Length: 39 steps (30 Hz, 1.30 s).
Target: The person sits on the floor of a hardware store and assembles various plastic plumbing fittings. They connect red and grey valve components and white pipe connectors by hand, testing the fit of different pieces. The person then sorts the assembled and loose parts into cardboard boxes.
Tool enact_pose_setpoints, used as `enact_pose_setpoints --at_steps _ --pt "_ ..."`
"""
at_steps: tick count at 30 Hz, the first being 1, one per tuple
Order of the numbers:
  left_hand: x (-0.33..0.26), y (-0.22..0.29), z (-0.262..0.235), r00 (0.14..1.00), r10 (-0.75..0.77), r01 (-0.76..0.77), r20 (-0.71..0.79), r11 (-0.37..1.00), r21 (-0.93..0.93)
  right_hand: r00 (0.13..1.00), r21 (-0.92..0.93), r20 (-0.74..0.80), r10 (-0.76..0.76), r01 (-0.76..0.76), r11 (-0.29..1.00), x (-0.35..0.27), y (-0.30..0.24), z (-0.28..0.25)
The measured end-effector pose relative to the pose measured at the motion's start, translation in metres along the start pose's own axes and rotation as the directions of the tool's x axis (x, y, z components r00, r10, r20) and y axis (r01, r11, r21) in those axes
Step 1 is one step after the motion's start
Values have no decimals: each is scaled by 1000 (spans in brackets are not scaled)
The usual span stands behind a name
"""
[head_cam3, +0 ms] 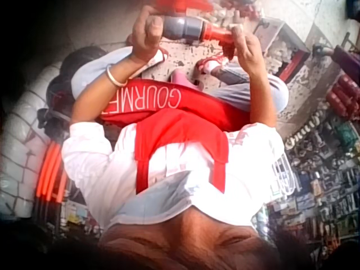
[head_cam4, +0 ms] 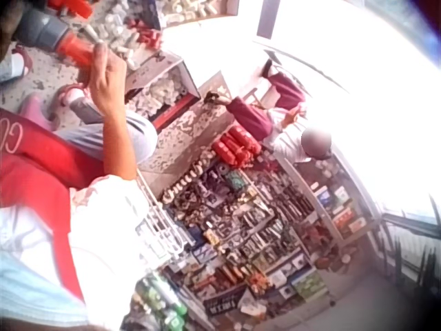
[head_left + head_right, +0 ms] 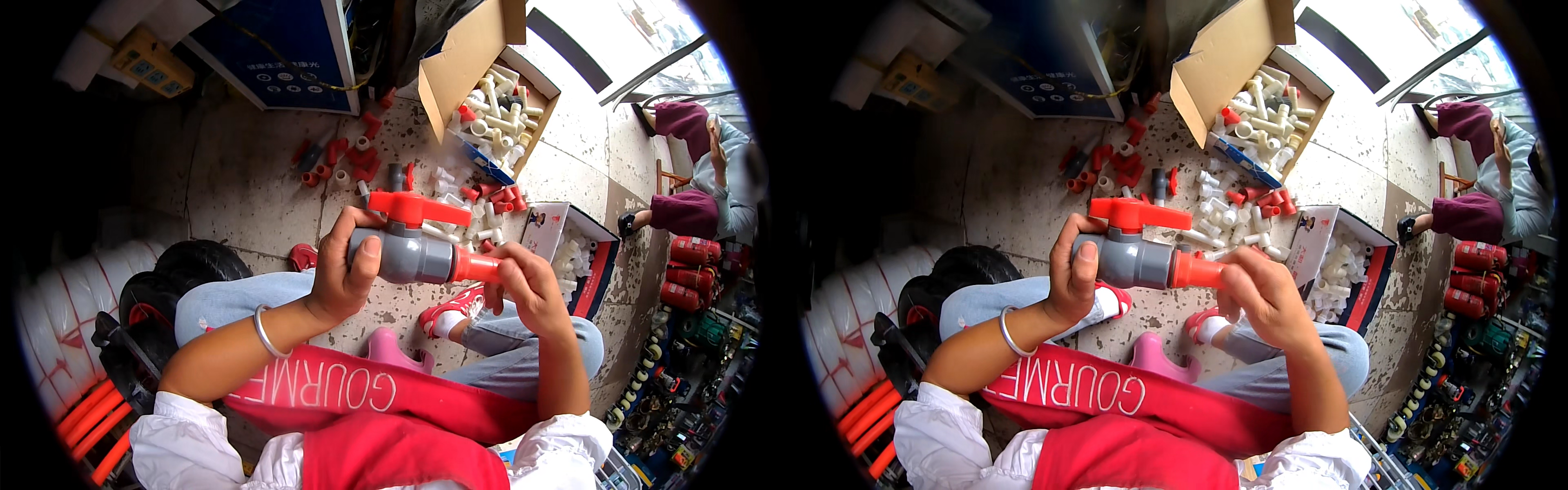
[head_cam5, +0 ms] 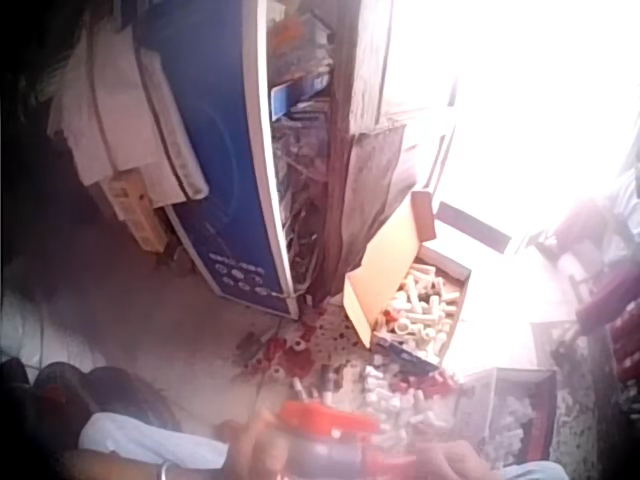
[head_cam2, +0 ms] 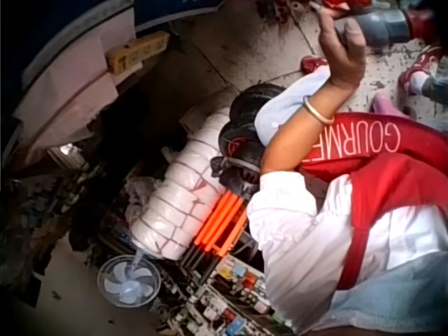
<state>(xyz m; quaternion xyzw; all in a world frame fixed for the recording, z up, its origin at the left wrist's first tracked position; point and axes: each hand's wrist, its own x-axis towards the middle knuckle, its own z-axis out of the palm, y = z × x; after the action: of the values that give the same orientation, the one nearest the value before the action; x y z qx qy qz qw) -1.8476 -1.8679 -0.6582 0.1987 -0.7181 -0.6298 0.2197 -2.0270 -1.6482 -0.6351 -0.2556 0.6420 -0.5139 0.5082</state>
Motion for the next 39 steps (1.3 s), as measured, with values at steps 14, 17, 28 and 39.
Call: enact_pose_setpoints --at_steps 14,17,28,39 --pt "0 0 -1 1000 -21 21 16 1000 -5 995 61 -93 -42 47 997 9 -17 21" --pt "-2 -6 3 999 44 -44 15 999 5 999 -3 -43 15 -15 1000 10 -2 8" --pt "-3 -3 2 996 -83 81 -28 995 -57 991 -306 -109 -72 35 951 4 -22 31" --pt "2 -10 -5 967 249 -256 60 948 190 968 172 -32 250 -241 955 6 -10 28"
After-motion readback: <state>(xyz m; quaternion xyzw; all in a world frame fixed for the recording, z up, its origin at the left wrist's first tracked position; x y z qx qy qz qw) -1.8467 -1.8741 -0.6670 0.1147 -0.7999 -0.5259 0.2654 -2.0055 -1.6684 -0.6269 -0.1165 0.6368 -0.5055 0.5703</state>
